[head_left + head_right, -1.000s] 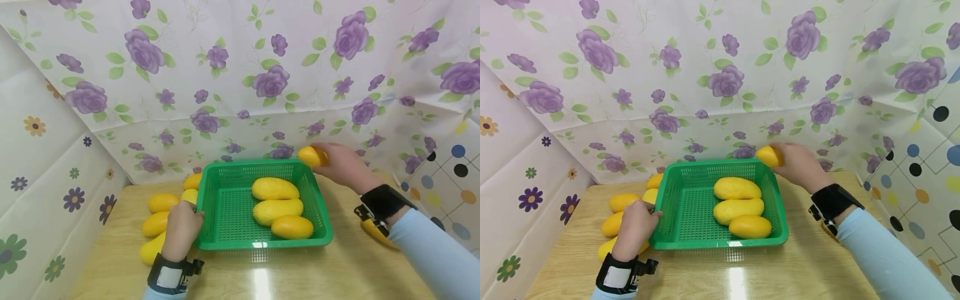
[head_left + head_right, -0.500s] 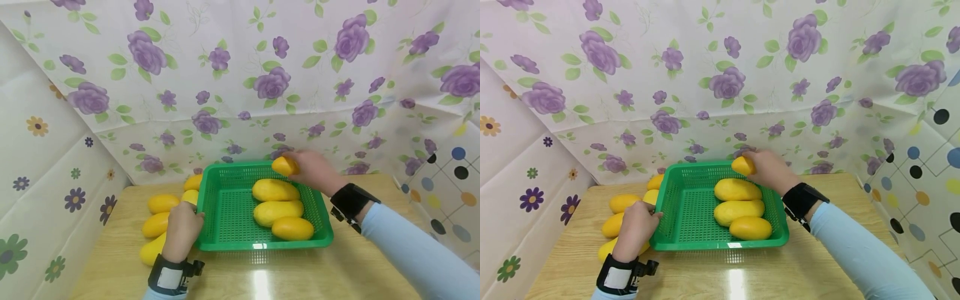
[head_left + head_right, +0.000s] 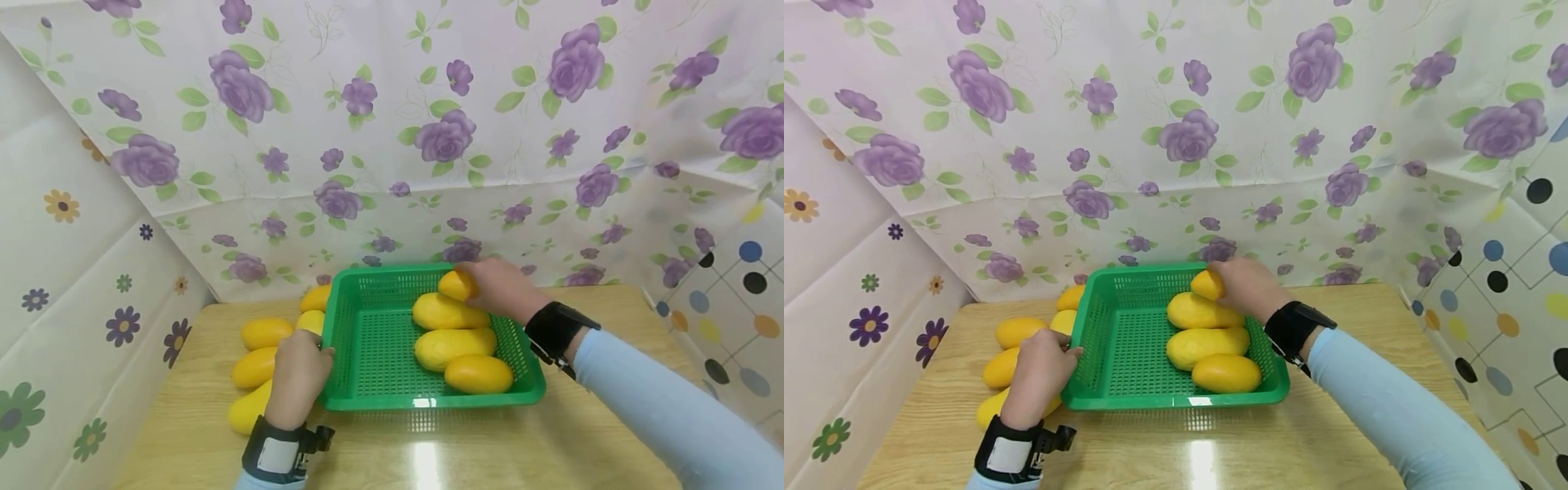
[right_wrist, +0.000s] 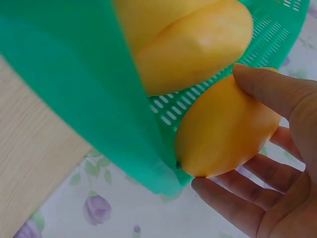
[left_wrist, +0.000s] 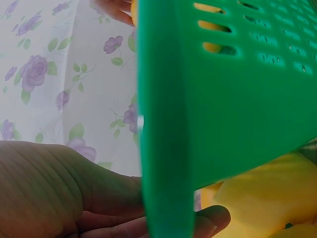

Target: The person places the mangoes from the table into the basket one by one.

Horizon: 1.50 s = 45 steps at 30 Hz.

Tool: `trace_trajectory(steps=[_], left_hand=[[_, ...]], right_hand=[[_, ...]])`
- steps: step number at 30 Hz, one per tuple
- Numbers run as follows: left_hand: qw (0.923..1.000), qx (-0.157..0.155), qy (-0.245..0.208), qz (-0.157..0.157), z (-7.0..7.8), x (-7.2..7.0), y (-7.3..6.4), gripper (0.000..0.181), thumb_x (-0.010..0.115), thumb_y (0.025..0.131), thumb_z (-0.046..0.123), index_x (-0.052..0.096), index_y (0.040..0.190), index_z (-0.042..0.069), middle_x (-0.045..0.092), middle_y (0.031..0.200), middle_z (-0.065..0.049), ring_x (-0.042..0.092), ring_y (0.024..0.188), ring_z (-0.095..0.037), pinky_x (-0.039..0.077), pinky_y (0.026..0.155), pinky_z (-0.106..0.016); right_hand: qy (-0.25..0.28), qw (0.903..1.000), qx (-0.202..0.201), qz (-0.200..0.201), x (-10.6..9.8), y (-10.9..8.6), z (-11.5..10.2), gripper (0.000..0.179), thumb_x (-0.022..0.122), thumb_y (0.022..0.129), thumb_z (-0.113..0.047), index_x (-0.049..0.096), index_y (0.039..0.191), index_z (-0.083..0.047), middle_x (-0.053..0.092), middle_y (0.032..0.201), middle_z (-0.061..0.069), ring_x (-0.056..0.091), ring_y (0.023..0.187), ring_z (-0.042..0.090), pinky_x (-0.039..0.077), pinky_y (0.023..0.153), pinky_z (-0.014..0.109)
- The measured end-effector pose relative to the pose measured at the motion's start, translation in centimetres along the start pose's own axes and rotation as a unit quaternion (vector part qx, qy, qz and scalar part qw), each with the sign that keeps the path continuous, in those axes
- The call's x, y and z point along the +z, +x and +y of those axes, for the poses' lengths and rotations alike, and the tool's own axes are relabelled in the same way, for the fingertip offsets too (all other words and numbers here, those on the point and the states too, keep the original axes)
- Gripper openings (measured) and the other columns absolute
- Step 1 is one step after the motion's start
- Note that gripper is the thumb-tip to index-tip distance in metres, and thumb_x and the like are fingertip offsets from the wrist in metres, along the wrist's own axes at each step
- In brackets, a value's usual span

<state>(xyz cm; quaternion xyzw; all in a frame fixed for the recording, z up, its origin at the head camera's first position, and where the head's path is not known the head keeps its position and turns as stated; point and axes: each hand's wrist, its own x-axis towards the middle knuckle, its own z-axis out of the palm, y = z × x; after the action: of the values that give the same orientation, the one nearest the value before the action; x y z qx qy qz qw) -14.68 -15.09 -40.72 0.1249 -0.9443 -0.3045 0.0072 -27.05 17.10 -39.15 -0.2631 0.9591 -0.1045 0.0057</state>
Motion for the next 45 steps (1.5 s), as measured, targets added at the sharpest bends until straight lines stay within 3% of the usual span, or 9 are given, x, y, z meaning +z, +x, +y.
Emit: trace_trajectory(steps=[9,17,31,38,45], left_hand=[[1.0000,-0.004,0.000,-0.001,0.1,0.0,0.0,0.017,0.065,0.086,0.014,0.067,0.082,-0.002,0.056,0.065,-0.010,0.053,0.054,-0.018,0.042,0.043,-0.024],[1.0000,-0.004,0.001,-0.003,0.2,0.0,-0.1,0.017,0.065,0.086,0.015,0.068,0.084,-0.002,0.057,0.066,-0.011,0.054,0.055,-0.018,0.042,0.044,-0.023],[1.0000,-0.009,0.002,-0.003,0.2,0.1,0.0,0.018,0.065,0.086,0.015,0.068,0.086,-0.003,0.058,0.068,-0.011,0.054,0.055,-0.018,0.043,0.043,-0.023],[1.0000,-0.008,0.004,-0.001,0.4,0.1,-0.1,0.018,0.066,0.086,0.016,0.067,0.086,-0.002,0.058,0.069,-0.011,0.054,0.056,-0.018,0.043,0.044,-0.024],[0.9999,-0.012,-0.001,-0.007,0.3,0.0,-0.1,0.017,0.064,0.087,0.015,0.067,0.086,-0.003,0.057,0.068,-0.011,0.054,0.056,-0.019,0.042,0.043,-0.024]], right_hand=[[-0.037,0.9991,0.002,-0.020,0.6,0.3,0.0,0.064,0.079,0.074,-0.026,0.053,0.131,-0.013,0.066,0.109,0.008,0.061,0.097,0.026,0.052,0.081,0.040],[-0.039,0.9988,0.013,-0.026,0.9,0.6,0.4,0.067,0.078,0.075,-0.028,0.050,0.133,-0.012,0.064,0.114,0.011,0.060,0.102,0.028,0.052,0.084,0.043],[-0.061,0.9980,0.008,-0.010,1.4,0.8,0.9,0.062,0.079,0.073,-0.035,0.056,0.126,-0.012,0.061,0.115,0.014,0.060,0.098,0.030,0.053,0.076,0.041],[-0.058,0.9980,0.022,-0.010,1.2,0.4,1.1,0.061,0.078,0.073,-0.038,0.057,0.122,-0.008,0.061,0.106,0.013,0.058,0.092,0.027,0.051,0.074,0.039],[-0.036,0.9987,0.033,-0.017,0.4,0.0,1.0,0.063,0.075,0.076,-0.041,0.055,0.125,-0.006,0.061,0.112,0.014,0.058,0.100,0.029,0.050,0.082,0.041]])
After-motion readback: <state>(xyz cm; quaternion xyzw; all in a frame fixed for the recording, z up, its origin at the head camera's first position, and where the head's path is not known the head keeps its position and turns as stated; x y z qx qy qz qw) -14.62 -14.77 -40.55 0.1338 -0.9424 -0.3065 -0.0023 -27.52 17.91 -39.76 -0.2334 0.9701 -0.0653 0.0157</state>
